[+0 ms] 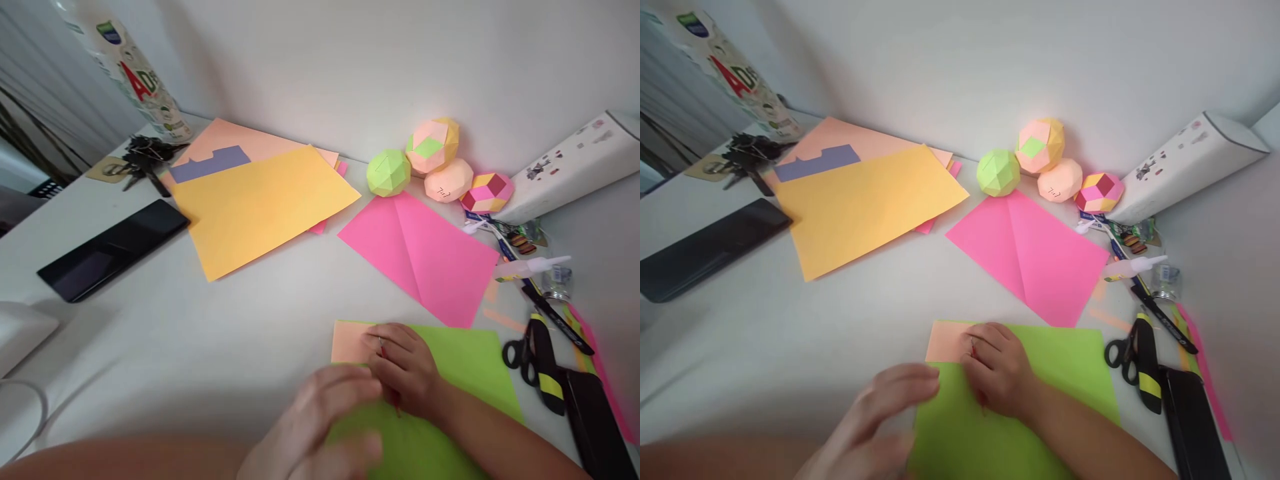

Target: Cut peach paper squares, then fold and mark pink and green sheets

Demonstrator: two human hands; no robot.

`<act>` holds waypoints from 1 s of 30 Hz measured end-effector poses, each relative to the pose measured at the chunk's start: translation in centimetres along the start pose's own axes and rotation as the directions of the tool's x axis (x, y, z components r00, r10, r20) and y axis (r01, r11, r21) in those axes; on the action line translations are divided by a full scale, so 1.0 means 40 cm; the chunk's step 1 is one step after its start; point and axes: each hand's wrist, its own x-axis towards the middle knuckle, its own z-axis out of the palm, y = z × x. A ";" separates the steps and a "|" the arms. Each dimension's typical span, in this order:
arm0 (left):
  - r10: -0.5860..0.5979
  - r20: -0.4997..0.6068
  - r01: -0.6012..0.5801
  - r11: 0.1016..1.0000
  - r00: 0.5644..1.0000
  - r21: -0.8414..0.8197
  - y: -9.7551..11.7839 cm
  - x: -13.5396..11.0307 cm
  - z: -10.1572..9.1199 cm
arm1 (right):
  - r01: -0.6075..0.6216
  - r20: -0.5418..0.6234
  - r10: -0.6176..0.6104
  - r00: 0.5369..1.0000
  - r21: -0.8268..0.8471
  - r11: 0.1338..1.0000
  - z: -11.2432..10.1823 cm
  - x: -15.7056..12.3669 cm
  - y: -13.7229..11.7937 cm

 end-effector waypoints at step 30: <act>0.063 0.065 -0.085 0.899 0.996 0.429 -0.061 0.084 0.060 | 0.095 0.031 -0.092 0.995 -0.139 0.986 -0.007 -0.001 0.006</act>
